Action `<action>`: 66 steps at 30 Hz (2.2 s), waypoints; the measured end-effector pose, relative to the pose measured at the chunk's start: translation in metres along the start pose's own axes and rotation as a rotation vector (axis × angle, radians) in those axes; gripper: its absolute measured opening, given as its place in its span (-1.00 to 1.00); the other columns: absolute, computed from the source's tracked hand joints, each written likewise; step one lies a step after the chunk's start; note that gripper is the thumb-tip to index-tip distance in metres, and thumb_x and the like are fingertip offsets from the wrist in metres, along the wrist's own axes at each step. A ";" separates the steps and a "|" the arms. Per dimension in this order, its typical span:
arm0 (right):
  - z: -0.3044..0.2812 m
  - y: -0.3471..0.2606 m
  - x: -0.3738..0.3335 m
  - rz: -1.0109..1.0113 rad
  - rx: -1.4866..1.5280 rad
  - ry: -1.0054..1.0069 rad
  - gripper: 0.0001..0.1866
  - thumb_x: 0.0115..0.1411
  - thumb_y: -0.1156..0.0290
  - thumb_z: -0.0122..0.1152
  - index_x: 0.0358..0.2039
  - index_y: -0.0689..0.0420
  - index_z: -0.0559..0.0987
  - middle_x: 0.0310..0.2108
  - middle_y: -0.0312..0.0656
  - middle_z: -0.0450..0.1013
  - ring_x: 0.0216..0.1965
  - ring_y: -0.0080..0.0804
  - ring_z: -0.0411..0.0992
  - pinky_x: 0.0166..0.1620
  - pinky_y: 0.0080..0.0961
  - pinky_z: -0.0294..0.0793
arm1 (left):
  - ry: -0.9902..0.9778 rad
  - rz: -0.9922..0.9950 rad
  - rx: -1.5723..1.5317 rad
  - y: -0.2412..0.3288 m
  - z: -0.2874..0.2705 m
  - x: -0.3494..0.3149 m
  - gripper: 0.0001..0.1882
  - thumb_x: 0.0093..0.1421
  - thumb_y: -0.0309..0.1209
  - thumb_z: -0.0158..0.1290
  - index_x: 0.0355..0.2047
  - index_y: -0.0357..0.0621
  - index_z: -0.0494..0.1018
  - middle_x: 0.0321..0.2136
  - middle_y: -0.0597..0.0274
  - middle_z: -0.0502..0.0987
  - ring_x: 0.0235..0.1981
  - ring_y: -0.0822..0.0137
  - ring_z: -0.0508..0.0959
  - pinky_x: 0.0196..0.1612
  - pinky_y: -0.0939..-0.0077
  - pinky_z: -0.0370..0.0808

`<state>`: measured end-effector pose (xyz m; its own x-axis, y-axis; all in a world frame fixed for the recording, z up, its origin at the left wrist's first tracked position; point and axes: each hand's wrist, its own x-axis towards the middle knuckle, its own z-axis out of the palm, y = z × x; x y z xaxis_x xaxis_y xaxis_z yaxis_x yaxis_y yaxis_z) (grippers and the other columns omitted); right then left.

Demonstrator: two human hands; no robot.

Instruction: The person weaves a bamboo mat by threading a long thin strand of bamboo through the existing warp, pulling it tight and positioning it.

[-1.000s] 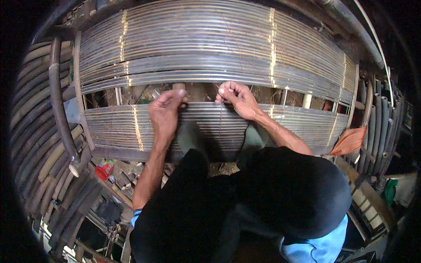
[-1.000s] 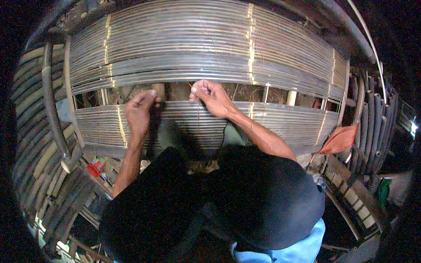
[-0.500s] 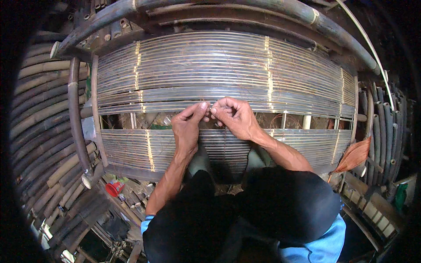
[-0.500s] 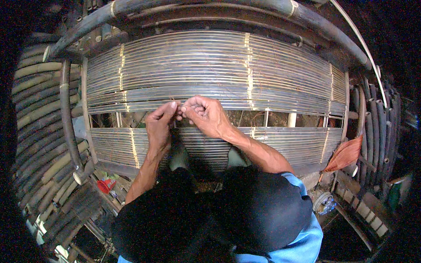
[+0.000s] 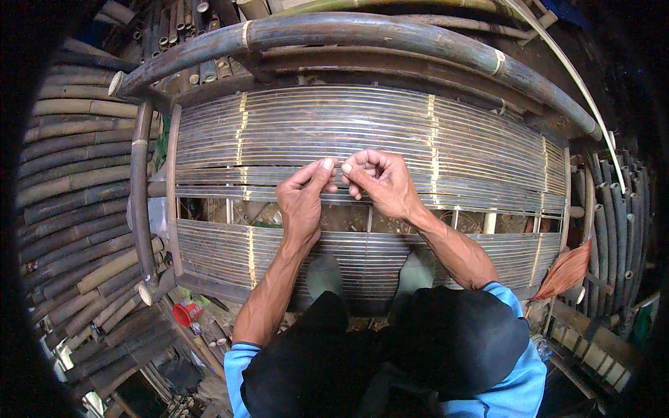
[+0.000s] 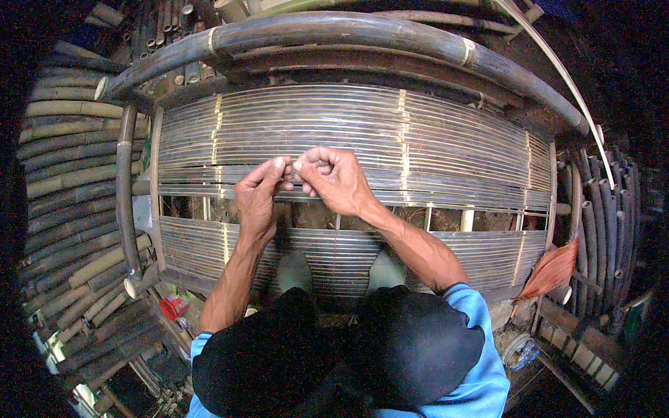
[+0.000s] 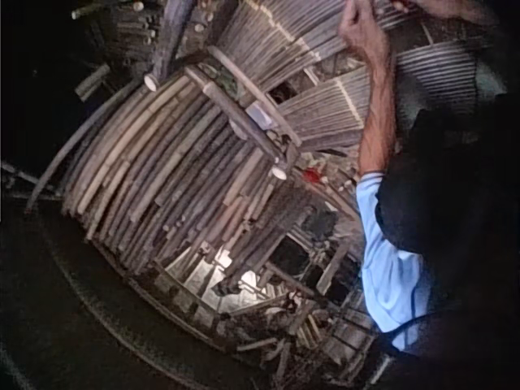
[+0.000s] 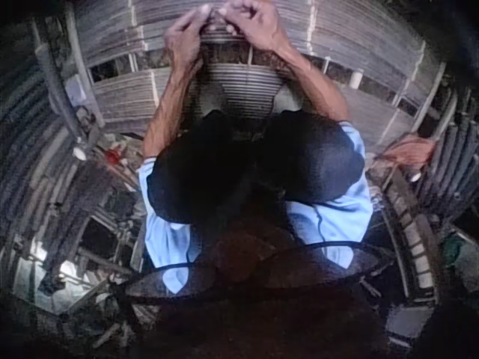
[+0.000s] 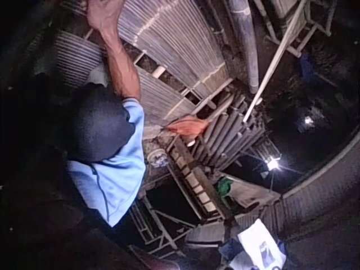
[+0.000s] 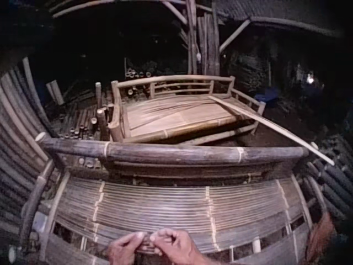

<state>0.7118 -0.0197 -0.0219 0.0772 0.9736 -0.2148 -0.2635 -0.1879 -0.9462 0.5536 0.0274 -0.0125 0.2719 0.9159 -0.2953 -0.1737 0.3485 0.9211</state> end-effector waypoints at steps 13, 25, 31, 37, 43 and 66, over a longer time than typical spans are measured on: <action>-0.014 0.007 0.018 -0.022 -0.074 -0.005 -0.78 0.31 0.34 0.25 -0.32 0.26 0.61 -0.42 -0.25 0.57 -0.42 -0.62 0.50 -0.29 -0.66 0.50 | -0.341 -0.349 -0.133 -0.042 -0.030 -0.002 -0.79 0.31 -0.38 0.10 -0.15 -0.27 0.56 -0.21 0.10 0.63 -0.14 0.35 0.61 -0.17 0.46 0.63; -0.046 0.116 -0.054 -0.288 -0.990 -0.291 -0.70 0.12 0.25 0.38 -0.17 0.13 0.67 -0.19 -0.12 0.53 -0.11 -0.22 0.48 -0.09 -0.27 0.56 | -0.374 -0.276 -0.222 -0.047 -0.122 -0.006 -0.85 0.32 -0.43 0.09 -0.28 -0.31 0.52 -0.52 0.28 0.45 -0.41 0.38 0.42 -0.24 0.50 0.37; -0.041 0.152 -0.064 -0.431 -1.080 -0.354 -0.83 0.16 0.34 0.31 -0.25 0.11 0.66 -0.27 -0.17 0.46 -0.17 -0.19 0.45 -0.08 -0.25 0.54 | -0.355 -0.328 -0.150 -0.048 -0.150 -0.018 -0.85 0.30 -0.45 0.10 -0.41 -0.23 0.48 -0.55 0.27 0.44 -0.40 0.38 0.44 -0.24 0.50 0.39; -0.035 0.140 -0.061 -0.439 -1.214 -0.428 -0.86 0.21 0.34 0.27 -0.30 0.13 0.64 -0.29 -0.14 0.48 -0.19 -0.14 0.44 -0.15 -0.27 0.51 | -0.197 -0.294 -0.109 -0.044 -0.147 -0.015 -0.87 0.29 -0.42 0.14 -0.31 -0.25 0.55 -0.43 0.21 0.56 -0.34 0.39 0.49 -0.19 0.55 0.41; -0.027 0.119 -0.066 0.186 -0.365 0.017 -0.74 0.36 0.29 0.15 -0.11 0.18 0.66 -0.36 -0.26 0.56 -0.32 -0.54 0.45 -0.15 -0.53 0.48 | 0.241 -0.065 0.413 -0.049 -0.107 -0.024 -0.84 0.21 -0.44 0.23 -0.26 -0.27 0.64 -0.32 0.27 0.64 -0.26 0.49 0.54 -0.08 0.58 0.44; -0.024 0.150 -0.065 -0.222 -1.014 -0.153 -0.76 0.09 0.25 0.37 -0.36 0.18 0.72 -0.38 -0.10 0.54 -0.26 -0.09 0.49 -0.18 -0.23 0.53 | 0.175 -0.223 0.295 -0.075 -0.100 -0.038 -0.87 0.19 -0.46 0.24 -0.29 -0.25 0.65 -0.42 0.32 0.62 -0.40 0.54 0.50 -0.27 0.65 0.42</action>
<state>0.6899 -0.1144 -0.1560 -0.1158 0.9922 -0.0454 0.6760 0.0452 -0.7355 0.4623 -0.0135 -0.0962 0.1030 0.8534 -0.5110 0.1575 0.4933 0.8555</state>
